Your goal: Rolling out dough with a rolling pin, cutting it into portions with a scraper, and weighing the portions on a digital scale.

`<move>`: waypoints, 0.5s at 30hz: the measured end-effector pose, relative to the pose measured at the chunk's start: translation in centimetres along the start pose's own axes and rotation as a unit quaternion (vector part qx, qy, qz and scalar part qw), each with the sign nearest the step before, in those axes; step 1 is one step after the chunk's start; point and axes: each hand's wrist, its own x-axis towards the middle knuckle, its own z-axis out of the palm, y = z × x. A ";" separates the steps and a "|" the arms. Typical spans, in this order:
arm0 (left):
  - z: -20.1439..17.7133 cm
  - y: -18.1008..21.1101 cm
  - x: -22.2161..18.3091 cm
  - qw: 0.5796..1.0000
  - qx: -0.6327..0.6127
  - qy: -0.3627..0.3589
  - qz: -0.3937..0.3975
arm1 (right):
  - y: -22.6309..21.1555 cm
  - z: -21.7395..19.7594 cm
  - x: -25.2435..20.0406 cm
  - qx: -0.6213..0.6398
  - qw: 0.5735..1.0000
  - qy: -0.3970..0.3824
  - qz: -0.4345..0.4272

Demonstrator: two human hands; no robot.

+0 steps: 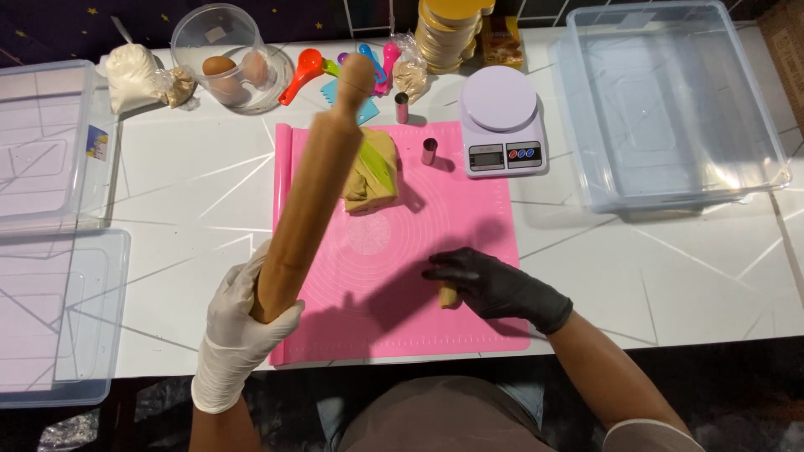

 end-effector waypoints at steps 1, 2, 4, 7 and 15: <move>0.0 0.1 0.3 0.997 0.007 -0.011 0.070 | 0.4 0.3 -0.6 0.013 1.000 0.019 0.019; 0.0 0.2 0.4 0.990 0.014 -0.021 0.139 | 0.8 0.7 -1.2 0.025 0.998 0.037 0.036; 0.8 -0.2 0.6 0.987 0.037 -0.049 0.146 | 0.9 1.1 -2.0 0.005 0.998 0.049 0.025; 3.3 -1.0 1.3 0.978 0.042 -0.030 0.204 | 2.9 4.2 -2.7 -0.057 0.994 0.084 0.043; 6.7 0.8 3.7 0.962 -0.020 0.004 0.272 | 2.7 2.2 -1.5 -0.045 0.977 0.190 0.084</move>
